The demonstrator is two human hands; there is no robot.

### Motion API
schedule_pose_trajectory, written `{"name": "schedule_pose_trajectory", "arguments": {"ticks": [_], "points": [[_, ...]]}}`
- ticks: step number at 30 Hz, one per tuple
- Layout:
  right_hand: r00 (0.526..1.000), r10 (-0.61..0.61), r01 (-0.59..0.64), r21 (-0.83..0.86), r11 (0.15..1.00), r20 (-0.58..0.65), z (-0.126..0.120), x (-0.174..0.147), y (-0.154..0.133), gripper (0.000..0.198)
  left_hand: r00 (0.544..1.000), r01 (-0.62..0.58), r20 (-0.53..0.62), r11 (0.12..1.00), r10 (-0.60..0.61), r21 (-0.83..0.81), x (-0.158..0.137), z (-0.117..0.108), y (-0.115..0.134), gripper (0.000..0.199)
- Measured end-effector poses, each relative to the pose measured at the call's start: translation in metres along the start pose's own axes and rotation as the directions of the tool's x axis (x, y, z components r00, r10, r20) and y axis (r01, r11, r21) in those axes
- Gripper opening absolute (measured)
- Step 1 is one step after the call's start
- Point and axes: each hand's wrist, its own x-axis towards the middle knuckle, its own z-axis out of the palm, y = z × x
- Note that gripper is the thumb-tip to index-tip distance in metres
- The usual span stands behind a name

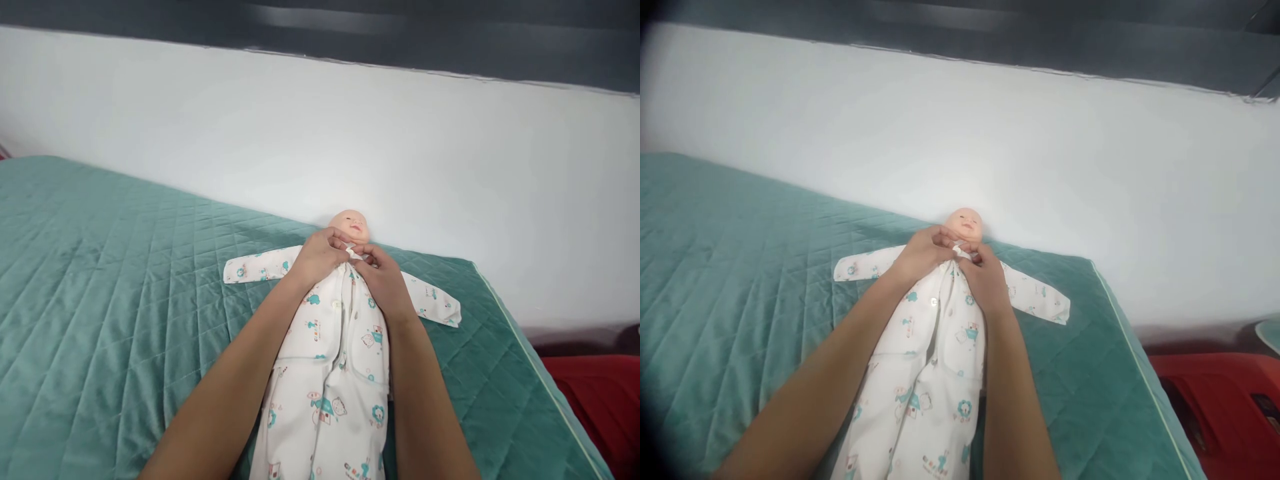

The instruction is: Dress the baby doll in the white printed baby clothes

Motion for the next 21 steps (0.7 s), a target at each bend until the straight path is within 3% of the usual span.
{"name": "schedule_pose_trajectory", "arguments": {"ticks": [11, 21], "points": [[1.000, -0.001, 0.001, -0.006, 1.000, 0.004, 0.0000, 0.0012, 0.0019, 0.024, 0.998, -0.066, 0.017, 0.996, 0.065, 0.060, 0.0016, -0.0019, -0.0024, 0.017], [1.000, -0.016, 0.016, -0.030, 0.999, 0.001, -0.0010, -0.0019, -0.0023, 0.025, 1.000, -0.024, -0.011, 0.996, 0.025, 0.091, -0.0010, 0.0014, 0.0015, 0.019]]}}
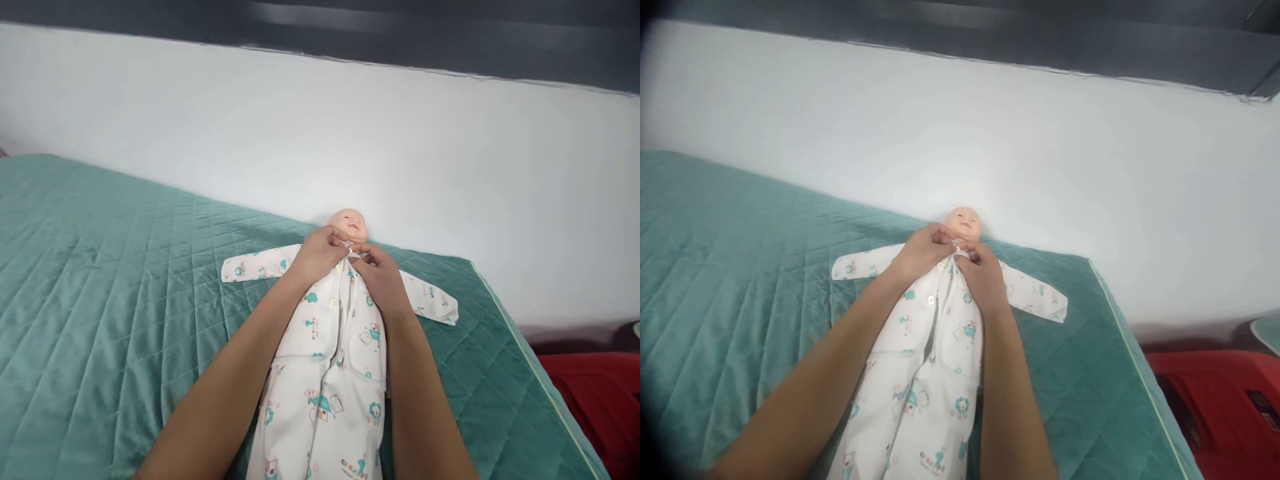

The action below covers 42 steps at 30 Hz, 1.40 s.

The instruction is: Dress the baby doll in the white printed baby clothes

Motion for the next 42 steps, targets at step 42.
{"name": "schedule_pose_trajectory", "arguments": {"ticks": [42], "points": [[0.991, -0.126, 0.118, -0.137, 0.983, -0.049, 0.0024, -0.0026, -0.0022, 0.023, 0.987, -0.158, 0.036, 0.969, 0.154, 0.189, 0.0042, -0.0040, -0.0057, 0.019]]}}
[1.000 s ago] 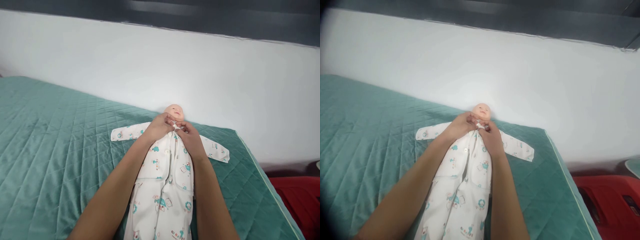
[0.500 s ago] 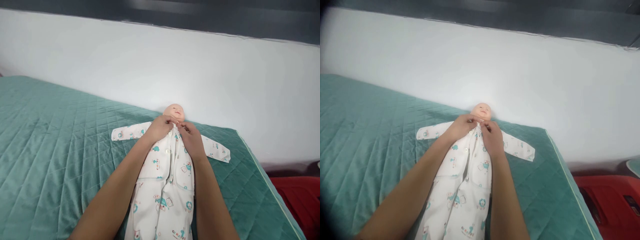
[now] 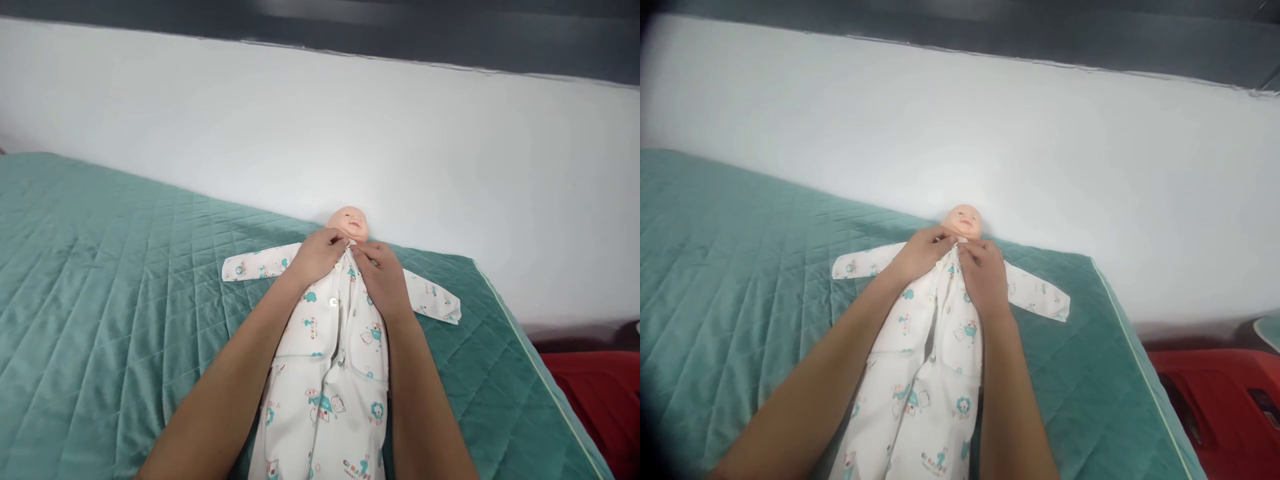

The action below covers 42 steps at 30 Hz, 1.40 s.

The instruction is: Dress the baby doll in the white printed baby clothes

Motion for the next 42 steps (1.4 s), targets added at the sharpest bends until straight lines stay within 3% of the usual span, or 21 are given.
{"name": "schedule_pose_trajectory", "arguments": {"ticks": [6, 14, 20, 25, 28, 32, 37, 42], "points": [[0.999, 0.007, -0.008, 0.003, 1.000, 0.038, 0.000, 0.002, 0.001, 0.027, 0.999, 0.052, -0.014, 0.998, -0.051, 0.043, -0.001, 0.002, 0.002, 0.015], [0.998, 0.056, -0.058, -0.088, 0.994, -0.028, -0.011, -0.008, -0.018, 0.016, 0.999, -0.038, -0.009, 0.992, 0.039, 0.118, 0.000, 0.002, -0.001, 0.021], [0.951, 0.214, -0.133, -0.329, 0.935, 0.224, -0.030, -0.029, -0.050, 0.031, 0.998, -0.048, 0.036, 0.993, 0.044, 0.109, -0.003, -0.004, 0.003, 0.024], [0.946, 0.230, -0.118, -0.418, 0.901, 0.227, -0.031, -0.032, -0.053, 0.030, 0.996, -0.019, 0.093, 0.999, 0.014, 0.046, -0.013, -0.023, 0.016, 0.020], [0.937, 0.233, -0.121, -0.383, 0.916, 0.262, -0.035, -0.028, -0.048, 0.030, 0.968, -0.030, 0.249, 0.996, 0.007, 0.087, -0.019, -0.040, 0.024, 0.023], [0.911, 0.262, -0.185, -0.253, 0.950, 0.318, -0.042, -0.023, -0.042, 0.032, 0.900, -0.040, 0.436, 0.988, -0.029, 0.149, -0.025, -0.056, 0.033, 0.018], [0.899, 0.252, -0.253, -0.045, 0.966, 0.358, -0.043, -0.021, -0.036, 0.033, 0.879, 0.023, 0.468, 0.988, -0.094, 0.154, -0.027, -0.055, 0.036, 0.008], [0.903, 0.216, -0.281, 0.130, 0.951, 0.372, -0.039, -0.020, -0.034, 0.030, 0.894, 0.086, 0.447, 0.987, -0.017, -0.136, -0.026, -0.052, 0.034, 0.009]]}}
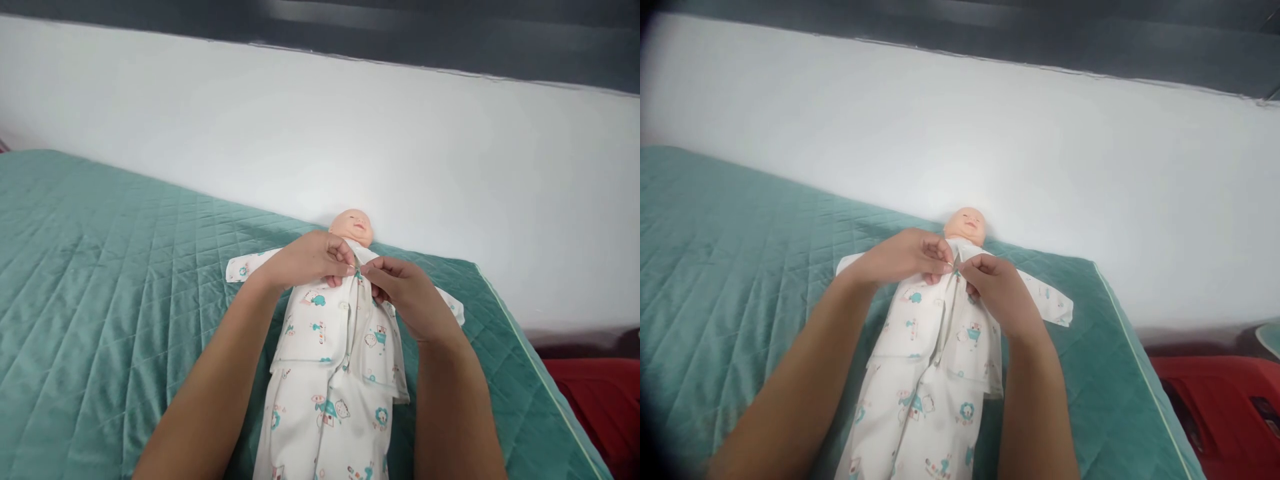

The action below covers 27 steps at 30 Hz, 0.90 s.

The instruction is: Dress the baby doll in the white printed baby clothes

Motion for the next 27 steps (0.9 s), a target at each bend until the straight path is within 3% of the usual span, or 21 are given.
{"name": "schedule_pose_trajectory", "arguments": {"ticks": [7, 19, 27], "points": [[0.997, -0.030, 0.015, 0.204, 0.979, 0.072, 0.003, 0.003, 0.006, 0.024, 0.999, 0.035, 0.040, 0.993, -0.031, -0.113, 0.004, 0.002, -0.005, 0.011], [0.996, -0.018, 0.008, 0.111, 0.994, 0.089, 0.005, 0.001, 0.003, 0.026, 0.994, -0.017, 0.100, 0.984, 0.036, -0.180, 0.008, -0.004, -0.016, 0.010], [0.998, -0.027, 0.022, 0.099, 0.995, 0.051, 0.009, 0.001, 0.005, 0.025, 0.997, 0.030, 0.071, 0.990, -0.021, -0.135, 0.009, -0.002, -0.014, 0.014]]}}
